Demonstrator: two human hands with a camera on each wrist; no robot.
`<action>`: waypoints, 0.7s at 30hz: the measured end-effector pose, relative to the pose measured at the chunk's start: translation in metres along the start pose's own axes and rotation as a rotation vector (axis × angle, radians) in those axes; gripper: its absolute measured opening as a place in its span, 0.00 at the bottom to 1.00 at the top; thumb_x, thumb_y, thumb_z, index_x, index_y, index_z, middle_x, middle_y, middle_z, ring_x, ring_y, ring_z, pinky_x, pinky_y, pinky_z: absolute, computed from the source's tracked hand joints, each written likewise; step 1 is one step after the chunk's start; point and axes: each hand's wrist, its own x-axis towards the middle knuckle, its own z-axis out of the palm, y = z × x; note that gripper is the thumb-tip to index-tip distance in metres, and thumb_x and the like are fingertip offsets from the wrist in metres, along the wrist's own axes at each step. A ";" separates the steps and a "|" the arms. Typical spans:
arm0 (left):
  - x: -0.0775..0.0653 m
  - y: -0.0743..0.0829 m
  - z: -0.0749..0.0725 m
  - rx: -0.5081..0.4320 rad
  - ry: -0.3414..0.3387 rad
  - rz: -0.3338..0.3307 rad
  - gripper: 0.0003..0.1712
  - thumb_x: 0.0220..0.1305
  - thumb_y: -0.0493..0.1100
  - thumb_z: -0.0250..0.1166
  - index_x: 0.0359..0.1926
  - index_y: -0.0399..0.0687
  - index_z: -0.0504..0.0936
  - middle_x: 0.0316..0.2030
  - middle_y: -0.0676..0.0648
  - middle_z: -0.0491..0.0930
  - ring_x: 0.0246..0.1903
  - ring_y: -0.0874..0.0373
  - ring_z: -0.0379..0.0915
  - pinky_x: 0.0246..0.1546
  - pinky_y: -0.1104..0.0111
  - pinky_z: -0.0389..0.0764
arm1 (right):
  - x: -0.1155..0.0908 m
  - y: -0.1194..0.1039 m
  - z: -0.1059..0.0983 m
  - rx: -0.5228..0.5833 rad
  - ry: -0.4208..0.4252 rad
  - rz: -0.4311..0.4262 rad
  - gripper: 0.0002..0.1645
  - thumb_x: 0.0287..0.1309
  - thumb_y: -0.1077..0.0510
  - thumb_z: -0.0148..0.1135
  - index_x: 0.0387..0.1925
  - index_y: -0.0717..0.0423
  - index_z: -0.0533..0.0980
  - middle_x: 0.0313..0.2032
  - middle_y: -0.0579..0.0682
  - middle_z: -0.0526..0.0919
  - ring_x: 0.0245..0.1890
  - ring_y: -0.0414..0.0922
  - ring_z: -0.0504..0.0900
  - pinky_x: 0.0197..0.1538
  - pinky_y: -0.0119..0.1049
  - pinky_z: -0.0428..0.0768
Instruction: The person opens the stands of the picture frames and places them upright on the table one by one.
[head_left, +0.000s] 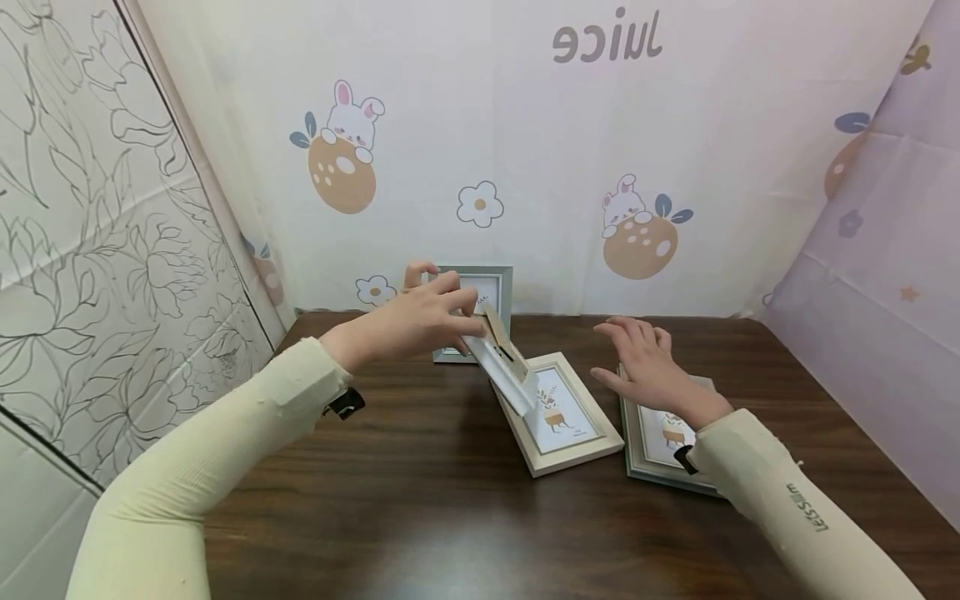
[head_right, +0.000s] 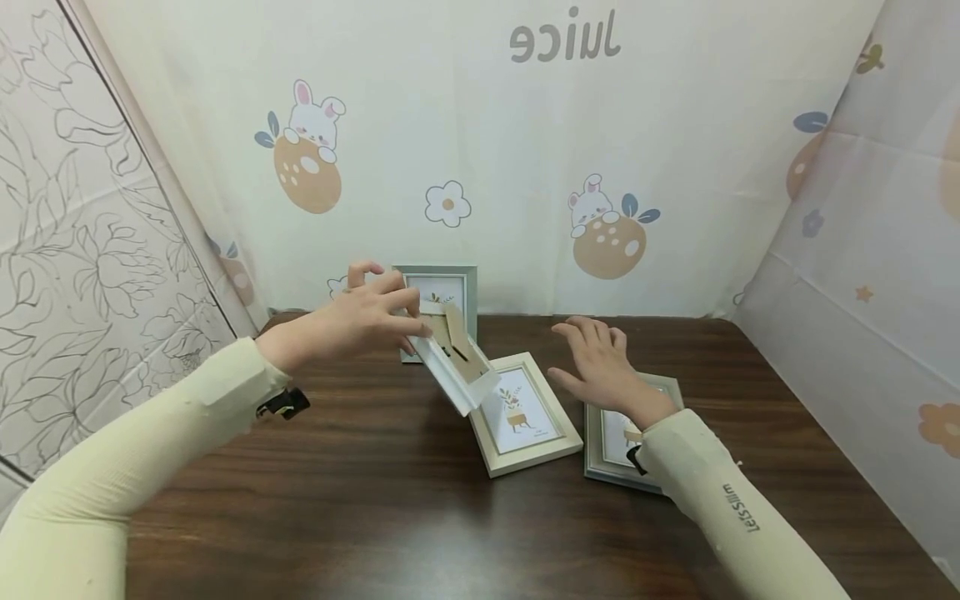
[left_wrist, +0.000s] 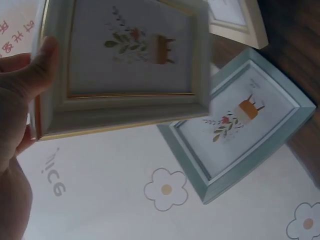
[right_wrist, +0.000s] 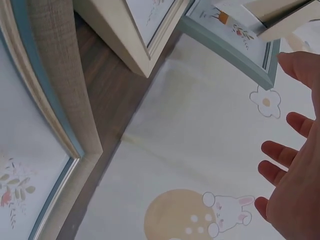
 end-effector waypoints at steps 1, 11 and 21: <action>-0.001 0.001 0.001 0.001 0.017 0.011 0.21 0.46 0.47 0.80 0.40 0.61 0.81 0.34 0.52 0.69 0.37 0.52 0.64 0.51 0.43 0.55 | 0.000 0.001 0.000 -0.001 0.007 -0.005 0.37 0.63 0.53 0.66 0.66 0.61 0.60 0.65 0.65 0.58 0.63 0.65 0.56 0.55 0.66 0.51; -0.008 0.008 0.013 0.039 0.131 0.069 0.18 0.47 0.47 0.79 0.41 0.62 0.85 0.36 0.51 0.72 0.40 0.52 0.65 0.51 0.45 0.54 | 0.000 0.008 0.001 -0.010 0.021 -0.017 0.38 0.62 0.53 0.67 0.66 0.60 0.60 0.65 0.65 0.59 0.63 0.65 0.56 0.54 0.66 0.51; -0.006 0.016 0.016 0.114 0.135 0.103 0.16 0.52 0.46 0.77 0.41 0.65 0.85 0.36 0.53 0.72 0.42 0.53 0.66 0.51 0.46 0.55 | 0.015 0.002 -0.003 -0.004 0.049 -0.120 0.40 0.59 0.52 0.68 0.67 0.58 0.60 0.64 0.64 0.60 0.60 0.64 0.58 0.53 0.66 0.51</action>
